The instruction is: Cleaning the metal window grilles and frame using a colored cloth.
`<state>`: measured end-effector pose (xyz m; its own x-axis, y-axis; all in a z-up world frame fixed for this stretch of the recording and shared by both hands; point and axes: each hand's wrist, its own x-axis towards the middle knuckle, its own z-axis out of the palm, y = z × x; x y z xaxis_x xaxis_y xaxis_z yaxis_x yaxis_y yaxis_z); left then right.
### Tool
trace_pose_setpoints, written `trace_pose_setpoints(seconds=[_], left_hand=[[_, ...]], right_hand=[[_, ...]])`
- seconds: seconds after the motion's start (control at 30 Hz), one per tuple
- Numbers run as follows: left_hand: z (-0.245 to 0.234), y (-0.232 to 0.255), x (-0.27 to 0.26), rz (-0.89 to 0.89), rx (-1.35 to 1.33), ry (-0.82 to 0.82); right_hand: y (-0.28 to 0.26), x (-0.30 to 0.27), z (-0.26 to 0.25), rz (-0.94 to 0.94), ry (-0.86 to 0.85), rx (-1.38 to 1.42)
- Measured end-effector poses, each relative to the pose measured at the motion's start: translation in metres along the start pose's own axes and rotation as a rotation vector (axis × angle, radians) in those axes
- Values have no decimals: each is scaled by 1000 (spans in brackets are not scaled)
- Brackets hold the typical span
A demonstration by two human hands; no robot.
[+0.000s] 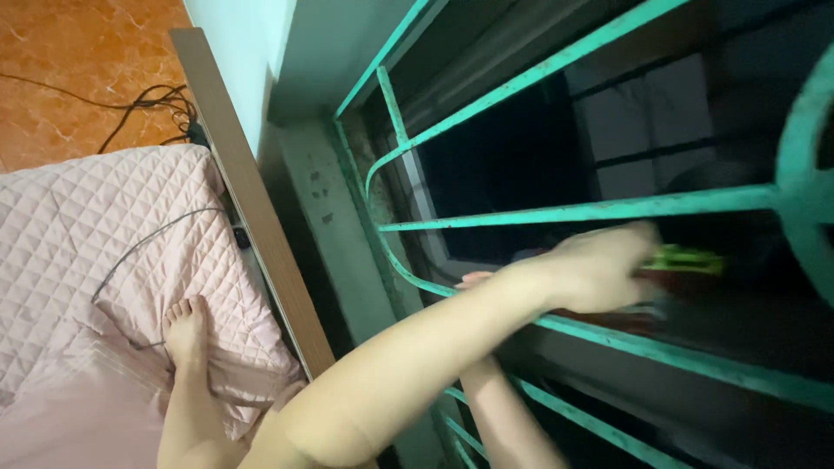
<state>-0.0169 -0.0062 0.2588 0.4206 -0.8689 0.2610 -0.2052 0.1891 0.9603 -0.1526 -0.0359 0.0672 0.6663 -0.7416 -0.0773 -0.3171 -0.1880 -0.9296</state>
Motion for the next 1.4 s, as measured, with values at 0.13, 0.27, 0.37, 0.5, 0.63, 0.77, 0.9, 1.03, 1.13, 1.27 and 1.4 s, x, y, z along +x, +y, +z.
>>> trace_pose_setpoints(seconds=[0.13,0.27,0.37,0.5,0.63,0.77,0.9,1.03,1.13,1.27,1.4], left_hand=[[9,40,9,367,-73,221],[3,29,-1,439,-19,187],[-24,4,-34,230,120,66],[-19,-91,-58,-44,188,1],[-10,-169,-65,-383,324,-29],[12,-211,-73,-626,302,53],[3,-155,-69,-490,-54,239],[18,-135,-50,-190,-211,225],[13,-163,-57,-291,-173,208],[12,-197,-79,-521,-82,123],[14,-243,-80,-666,-68,74]], right_hand=[[-66,-27,22,36,33,-261],[20,2,3,124,72,-96],[54,22,-7,135,151,21],[107,40,-22,177,292,238],[73,28,-3,155,316,8],[-7,0,16,22,196,-149],[12,5,12,45,324,-89],[0,-9,2,-61,410,24],[-28,-30,15,81,320,48],[2,-10,8,195,343,189],[-2,12,-4,585,353,469]])
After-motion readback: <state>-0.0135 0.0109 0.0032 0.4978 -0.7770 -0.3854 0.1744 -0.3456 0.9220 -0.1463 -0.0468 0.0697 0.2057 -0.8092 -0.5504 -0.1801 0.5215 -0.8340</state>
